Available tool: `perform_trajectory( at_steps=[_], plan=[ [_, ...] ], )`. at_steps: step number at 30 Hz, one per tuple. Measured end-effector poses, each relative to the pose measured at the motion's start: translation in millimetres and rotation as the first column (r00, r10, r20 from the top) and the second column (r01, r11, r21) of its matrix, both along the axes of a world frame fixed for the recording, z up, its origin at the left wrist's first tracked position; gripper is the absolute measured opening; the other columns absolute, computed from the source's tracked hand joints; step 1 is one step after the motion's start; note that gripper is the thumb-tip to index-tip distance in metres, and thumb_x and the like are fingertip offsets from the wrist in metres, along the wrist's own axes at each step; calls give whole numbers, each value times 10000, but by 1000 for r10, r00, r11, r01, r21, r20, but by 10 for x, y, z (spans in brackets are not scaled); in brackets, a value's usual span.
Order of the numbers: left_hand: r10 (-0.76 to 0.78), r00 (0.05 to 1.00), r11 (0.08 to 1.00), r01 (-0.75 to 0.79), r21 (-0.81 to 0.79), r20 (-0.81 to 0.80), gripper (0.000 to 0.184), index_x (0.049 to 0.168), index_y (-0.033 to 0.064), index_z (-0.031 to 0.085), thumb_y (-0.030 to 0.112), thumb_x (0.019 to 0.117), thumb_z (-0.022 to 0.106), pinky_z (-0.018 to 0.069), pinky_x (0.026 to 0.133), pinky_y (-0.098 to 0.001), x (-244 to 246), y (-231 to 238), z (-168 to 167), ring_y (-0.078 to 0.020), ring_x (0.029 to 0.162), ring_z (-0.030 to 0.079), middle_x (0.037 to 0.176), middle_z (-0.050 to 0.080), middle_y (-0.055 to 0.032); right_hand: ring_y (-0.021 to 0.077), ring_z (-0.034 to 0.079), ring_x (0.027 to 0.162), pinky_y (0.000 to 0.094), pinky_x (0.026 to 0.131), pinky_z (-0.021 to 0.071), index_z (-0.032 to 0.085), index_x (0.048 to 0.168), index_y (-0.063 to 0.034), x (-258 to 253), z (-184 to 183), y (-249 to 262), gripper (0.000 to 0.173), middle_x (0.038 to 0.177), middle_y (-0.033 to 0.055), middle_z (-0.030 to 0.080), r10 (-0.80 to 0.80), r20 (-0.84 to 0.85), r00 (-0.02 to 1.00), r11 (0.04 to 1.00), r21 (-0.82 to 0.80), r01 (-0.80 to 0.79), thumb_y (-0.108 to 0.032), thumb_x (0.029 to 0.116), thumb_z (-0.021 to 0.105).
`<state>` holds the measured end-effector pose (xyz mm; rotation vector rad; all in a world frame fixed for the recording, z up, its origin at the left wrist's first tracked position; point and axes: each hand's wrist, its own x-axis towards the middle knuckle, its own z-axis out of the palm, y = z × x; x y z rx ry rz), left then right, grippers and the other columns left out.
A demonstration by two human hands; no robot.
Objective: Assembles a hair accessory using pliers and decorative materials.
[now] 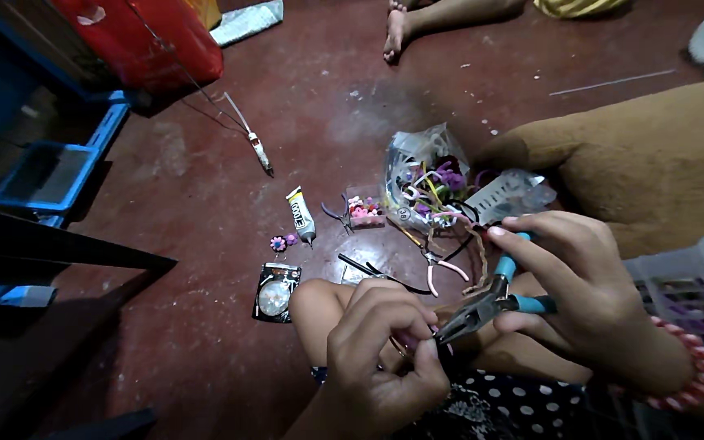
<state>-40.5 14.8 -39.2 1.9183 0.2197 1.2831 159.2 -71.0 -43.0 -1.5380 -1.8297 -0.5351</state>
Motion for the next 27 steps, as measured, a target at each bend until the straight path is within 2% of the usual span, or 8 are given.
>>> perform_trajectory(
  at_steps=[12,23,25,26,27],
  plan=[
    [-3,1000,1000,4,-12,23,158,909,53,530,180,999,558,452,899,-101,65,0,-41,40,985,587,920,607,8,326,551,1069,323,934,425,604,1224,12,-18,-63,29,700,1118,246,603,-17,-33,999,1000,-3,17,-604,1031,331],
    [53,997,996,-56,69,53,171,888,70,507,184,1013,534,445,924,-114,151,3,-80,9,994,583,923,587,-4,291,557,1065,271,926,432,572,1289,4,-24,-154,21,728,1132,246,590,-43,-75,996,999,-26,41,-619,1024,306],
    [64,997,995,-68,80,50,163,887,76,504,178,1010,534,446,926,-116,159,7,-86,4,997,584,926,584,-3,293,571,1039,270,898,442,576,1290,12,-35,-165,23,628,1120,255,600,-52,-72,996,998,-32,49,-535,1038,399],
    [68,997,994,-72,87,47,155,888,77,504,171,1007,535,443,933,-116,161,11,-92,3,1001,583,929,583,-2,305,584,1031,271,894,449,584,1279,15,-40,-171,27,490,1114,264,613,-60,-66,996,998,-29,58,-397,1030,489],
    [67,997,993,-71,93,46,150,888,73,505,164,1004,535,439,939,-119,162,15,-98,-3,1004,582,931,583,-7,311,594,1021,262,892,456,597,1262,15,-49,-177,36,360,1105,271,623,-74,-61,995,997,-23,73,-208,984,546]
  ],
)
